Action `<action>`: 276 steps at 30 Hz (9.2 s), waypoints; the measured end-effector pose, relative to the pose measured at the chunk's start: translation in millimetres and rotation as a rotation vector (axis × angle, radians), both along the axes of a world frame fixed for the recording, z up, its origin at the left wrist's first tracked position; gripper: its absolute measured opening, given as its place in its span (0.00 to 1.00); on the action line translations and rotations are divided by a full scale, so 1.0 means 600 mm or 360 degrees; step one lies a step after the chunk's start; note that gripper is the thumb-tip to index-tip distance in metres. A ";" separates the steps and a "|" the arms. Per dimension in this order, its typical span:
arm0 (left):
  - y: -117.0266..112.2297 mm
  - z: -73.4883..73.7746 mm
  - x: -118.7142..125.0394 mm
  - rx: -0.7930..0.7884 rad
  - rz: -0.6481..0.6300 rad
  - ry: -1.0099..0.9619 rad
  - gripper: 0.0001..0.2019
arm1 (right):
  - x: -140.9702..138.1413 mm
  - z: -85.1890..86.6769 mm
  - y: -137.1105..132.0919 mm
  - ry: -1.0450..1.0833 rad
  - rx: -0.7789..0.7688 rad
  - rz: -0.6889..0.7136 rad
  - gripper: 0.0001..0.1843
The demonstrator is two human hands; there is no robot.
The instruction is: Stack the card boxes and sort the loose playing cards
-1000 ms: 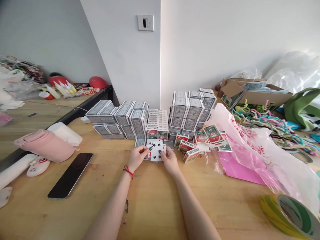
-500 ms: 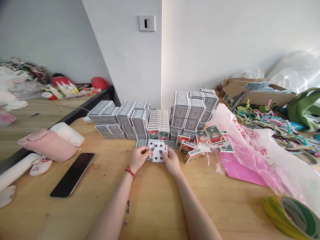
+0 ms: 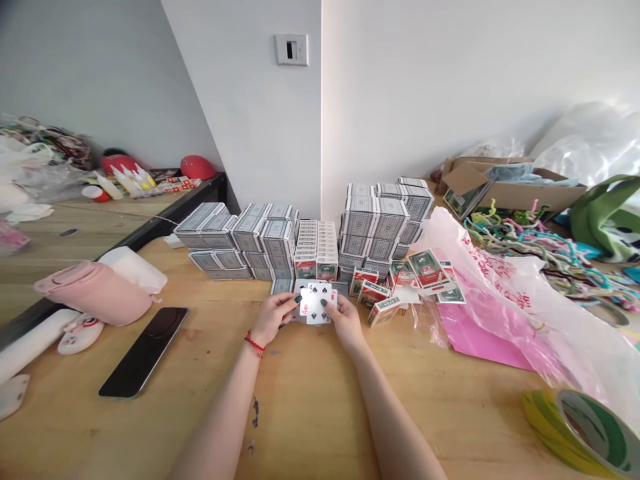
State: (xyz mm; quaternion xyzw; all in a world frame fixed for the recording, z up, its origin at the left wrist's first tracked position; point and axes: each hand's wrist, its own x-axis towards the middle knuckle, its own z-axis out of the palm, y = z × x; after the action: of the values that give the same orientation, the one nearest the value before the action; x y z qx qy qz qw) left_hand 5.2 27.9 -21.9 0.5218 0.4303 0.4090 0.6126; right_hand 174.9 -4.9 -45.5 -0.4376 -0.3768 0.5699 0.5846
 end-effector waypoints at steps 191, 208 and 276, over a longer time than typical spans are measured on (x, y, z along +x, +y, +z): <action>-0.051 -0.020 0.089 0.1466 0.0404 0.1650 0.10 | 0.011 0.008 0.002 -0.0401 0.0165 -0.0223 0.18; -0.071 -0.018 0.107 0.1597 0.0420 0.1622 0.12 | -0.026 0.013 -0.024 -0.1065 0.0110 -0.0782 0.18; -0.041 -0.004 0.080 0.0633 0.0592 0.0443 0.17 | -0.016 0.022 -0.021 0.0102 -0.0086 0.0472 0.22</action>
State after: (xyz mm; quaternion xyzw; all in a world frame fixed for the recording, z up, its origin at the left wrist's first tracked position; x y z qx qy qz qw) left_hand 53.1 3.6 -24.0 0.5947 0.5097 0.5151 0.3481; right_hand 165.1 -17.6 -32.1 -0.3744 -0.4030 0.6735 0.4937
